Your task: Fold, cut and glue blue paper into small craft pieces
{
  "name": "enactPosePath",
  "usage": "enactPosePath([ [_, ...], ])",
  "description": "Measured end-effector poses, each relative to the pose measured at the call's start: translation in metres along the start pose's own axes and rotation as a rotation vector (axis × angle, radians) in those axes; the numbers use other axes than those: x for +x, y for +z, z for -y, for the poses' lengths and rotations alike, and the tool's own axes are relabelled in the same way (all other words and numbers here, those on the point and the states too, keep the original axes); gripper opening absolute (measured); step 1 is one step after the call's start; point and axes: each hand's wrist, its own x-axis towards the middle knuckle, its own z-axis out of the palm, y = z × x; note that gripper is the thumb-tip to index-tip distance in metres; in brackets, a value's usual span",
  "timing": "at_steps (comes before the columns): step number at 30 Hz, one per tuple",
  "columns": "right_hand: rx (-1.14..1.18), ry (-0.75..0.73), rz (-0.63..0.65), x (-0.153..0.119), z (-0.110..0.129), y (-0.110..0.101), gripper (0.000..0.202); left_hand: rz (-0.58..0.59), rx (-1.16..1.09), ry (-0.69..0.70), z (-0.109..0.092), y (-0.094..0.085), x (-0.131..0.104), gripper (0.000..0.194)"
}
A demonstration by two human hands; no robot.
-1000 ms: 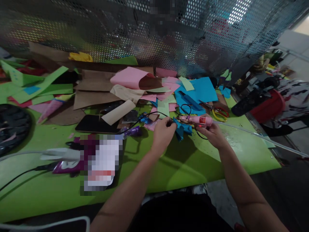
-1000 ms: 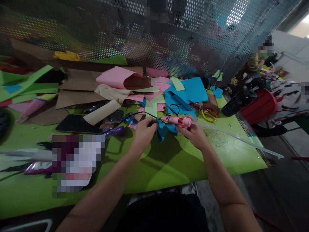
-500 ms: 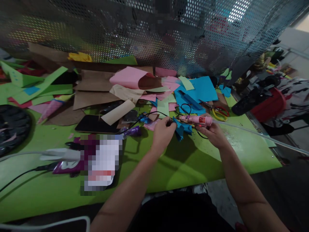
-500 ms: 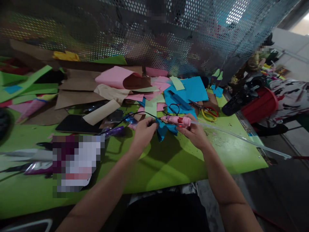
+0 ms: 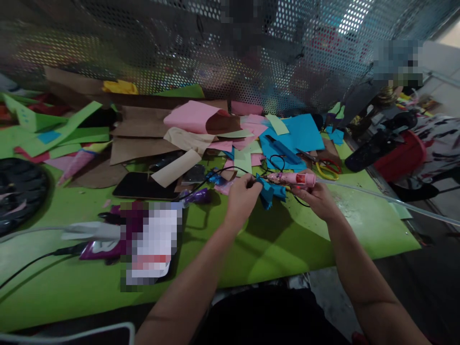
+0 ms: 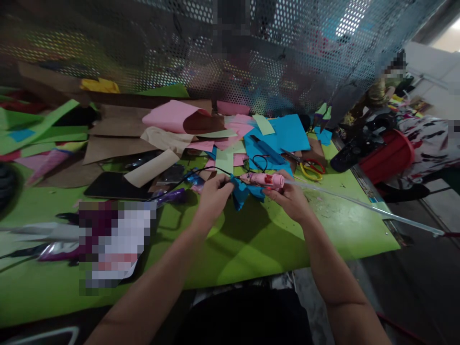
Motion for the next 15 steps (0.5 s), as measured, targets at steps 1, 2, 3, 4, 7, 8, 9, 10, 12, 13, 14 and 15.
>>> enactPosePath([
  [1,0.001,0.000,-0.002,-0.0001,-0.0007,0.0000,0.027,-0.001,-0.005,0.001,-0.0001,-0.0002,-0.0001,0.021],
  [2,0.002,0.000,-0.001,-0.0003,-0.0013,-0.0001,0.027,-0.001,-0.010,0.004,-0.0002,-0.0003,-0.0001,0.020],
  [3,0.002,-0.001,0.002,-0.0005,-0.0017,-0.0001,0.027,0.001,-0.013,0.008,-0.0003,-0.0004,-0.0002,0.020],
  [4,0.003,-0.002,0.006,-0.0006,-0.0018,-0.0001,0.027,0.000,-0.014,0.010,-0.0004,-0.0005,-0.0002,0.019],
  [7,0.008,0.000,0.008,-0.0006,-0.0007,0.0001,0.027,-0.007,-0.027,0.004,-0.0008,-0.0006,0.0000,0.019],
  [8,0.008,0.002,0.004,-0.0005,0.0000,0.0001,0.027,-0.010,-0.036,-0.003,-0.0008,-0.0007,0.0002,0.019],
  [9,0.008,0.005,0.000,-0.0004,0.0007,0.0002,0.028,-0.012,-0.047,-0.010,-0.0008,-0.0009,0.0005,0.019],
  [10,0.007,0.007,-0.004,-0.0002,0.0014,0.0002,0.028,-0.012,-0.058,-0.016,-0.0007,-0.0011,0.0007,0.019],
  [12,0.008,0.004,-0.008,0.0000,0.0023,0.0001,0.029,-0.014,-0.076,-0.023,-0.0005,-0.0015,0.0013,0.018],
  [13,0.009,0.003,-0.005,0.0000,0.0025,0.0000,0.030,-0.018,-0.078,-0.025,-0.0004,-0.0016,0.0015,0.018],
  [14,0.009,0.002,-0.004,0.0000,0.0026,-0.0001,0.030,-0.022,-0.080,-0.027,-0.0005,-0.0018,0.0016,0.018],
  [15,0.008,0.003,-0.003,-0.0001,0.0025,-0.0003,0.031,-0.025,-0.082,-0.029,-0.0006,-0.0019,0.0017,0.018],
])
